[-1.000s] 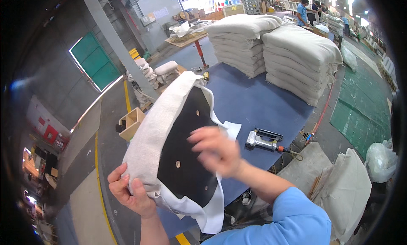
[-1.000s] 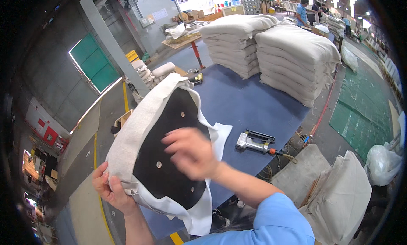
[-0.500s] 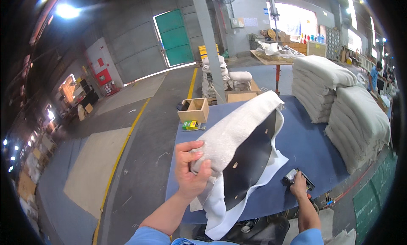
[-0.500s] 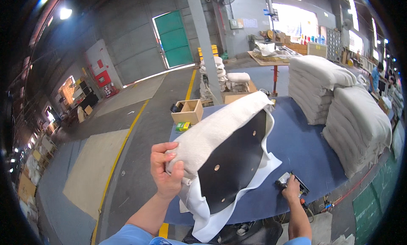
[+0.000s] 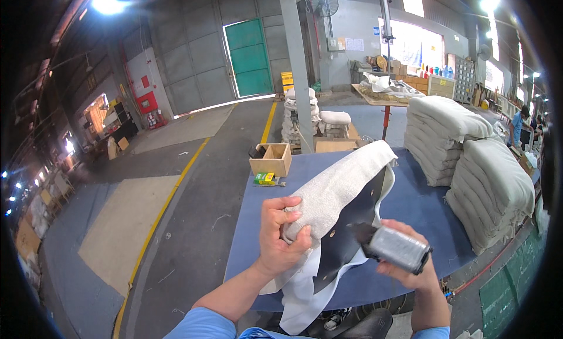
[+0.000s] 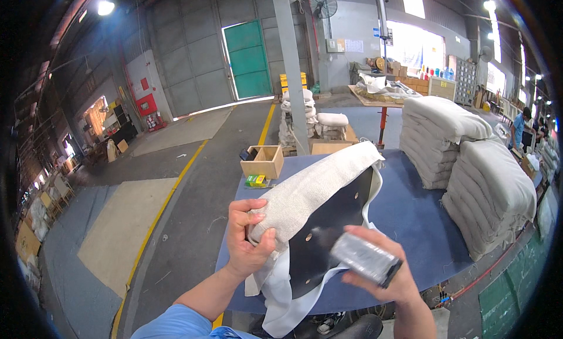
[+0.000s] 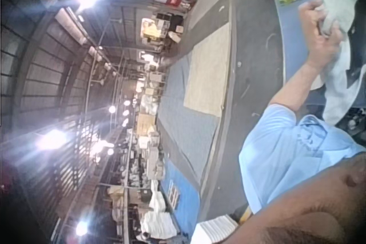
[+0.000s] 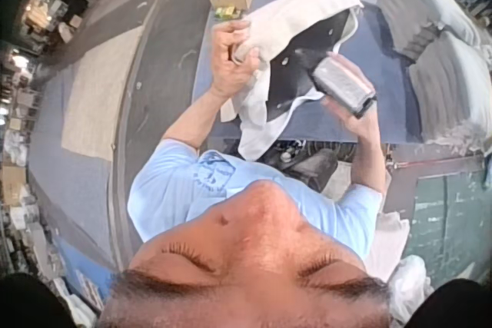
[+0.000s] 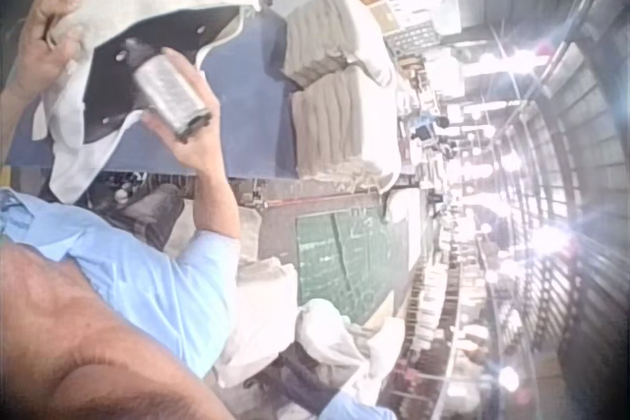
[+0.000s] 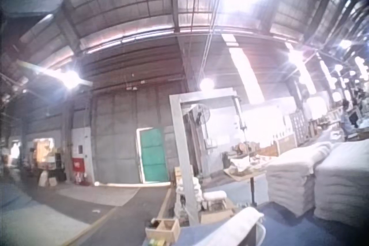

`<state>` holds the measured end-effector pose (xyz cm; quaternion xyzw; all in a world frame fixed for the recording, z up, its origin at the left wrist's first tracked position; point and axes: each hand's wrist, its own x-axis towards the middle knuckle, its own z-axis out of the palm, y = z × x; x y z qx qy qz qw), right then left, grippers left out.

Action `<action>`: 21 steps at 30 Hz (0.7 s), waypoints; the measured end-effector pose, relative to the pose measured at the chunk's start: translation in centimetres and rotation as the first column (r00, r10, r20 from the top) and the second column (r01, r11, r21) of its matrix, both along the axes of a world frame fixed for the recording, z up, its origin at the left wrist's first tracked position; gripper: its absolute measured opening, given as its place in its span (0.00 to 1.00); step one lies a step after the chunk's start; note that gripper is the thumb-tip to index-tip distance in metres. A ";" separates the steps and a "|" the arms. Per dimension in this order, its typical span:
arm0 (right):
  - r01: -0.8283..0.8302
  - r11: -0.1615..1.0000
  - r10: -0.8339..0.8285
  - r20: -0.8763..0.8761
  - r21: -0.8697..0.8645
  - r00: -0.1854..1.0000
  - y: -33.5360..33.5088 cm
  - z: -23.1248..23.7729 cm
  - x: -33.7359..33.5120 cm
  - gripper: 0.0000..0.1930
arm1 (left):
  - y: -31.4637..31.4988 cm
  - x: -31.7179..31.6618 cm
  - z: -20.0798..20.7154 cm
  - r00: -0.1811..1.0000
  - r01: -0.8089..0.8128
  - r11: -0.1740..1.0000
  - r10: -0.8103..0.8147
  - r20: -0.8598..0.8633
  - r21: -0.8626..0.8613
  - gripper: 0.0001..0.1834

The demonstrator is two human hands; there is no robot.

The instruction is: The person wraps a white fabric cover over a black seat base, folds and tucks the edges, and uses a pneumatic staple gun to secure the fabric. The person repeatedly adjusts the fabric, staples along the perimeter, and flips the seat to continue fastening.

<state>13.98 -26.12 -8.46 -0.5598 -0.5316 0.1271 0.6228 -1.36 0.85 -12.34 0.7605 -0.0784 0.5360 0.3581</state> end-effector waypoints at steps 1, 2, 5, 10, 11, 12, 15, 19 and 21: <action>-0.081 0.997 0.080 0.040 0.007 0.996 0.6 0.7 -0.6 0.41 | 0.0 0.0 0.0 1.000 -0.004 1.000 0.004 -0.002 0.009 0.24; -0.093 0.995 0.095 0.105 -0.027 0.990 1.3 1.2 -1.1 0.42 | 0.1 0.0 0.0 1.000 -0.010 1.000 0.010 -0.004 0.019 0.24; -0.133 0.990 0.139 0.165 -0.045 0.976 3.2 1.5 -2.3 0.42 | 0.3 -0.1 -0.2 1.000 0.007 1.000 -0.007 -0.008 0.013 0.25; -0.128 0.991 0.131 0.214 -0.030 0.968 5.1 0.7 -2.8 0.42 | 0.6 -0.3 -0.7 0.999 0.039 0.999 -0.039 -0.017 0.001 0.29; -0.120 0.992 0.123 0.232 -0.026 0.965 5.2 0.7 -2.8 0.42 | 0.7 -0.3 -0.8 0.999 0.037 0.999 -0.037 -0.015 0.000 0.30; -0.122 0.992 0.126 0.233 -0.032 0.964 5.2 0.7 -2.8 0.42 | 0.8 -0.2 -0.9 0.999 0.034 0.999 -0.034 -0.013 -0.002 0.32; -0.124 0.991 0.132 0.242 -0.048 0.961 5.2 1.0 -2.9 0.42 | 0.8 -0.2 -1.0 1.000 0.015 1.000 -0.015 -0.015 0.008 0.33; -0.122 0.990 0.136 0.247 -0.074 0.959 5.1 1.7 -2.9 0.41 | 0.6 -0.3 -0.6 0.999 -0.034 0.996 0.036 -0.031 0.085 0.33; -0.123 0.988 0.142 0.234 -0.093 0.962 5.0 1.8 -3.1 0.41 | 0.3 -0.5 -0.2 0.996 -0.071 0.990 0.076 -0.039 0.118 0.34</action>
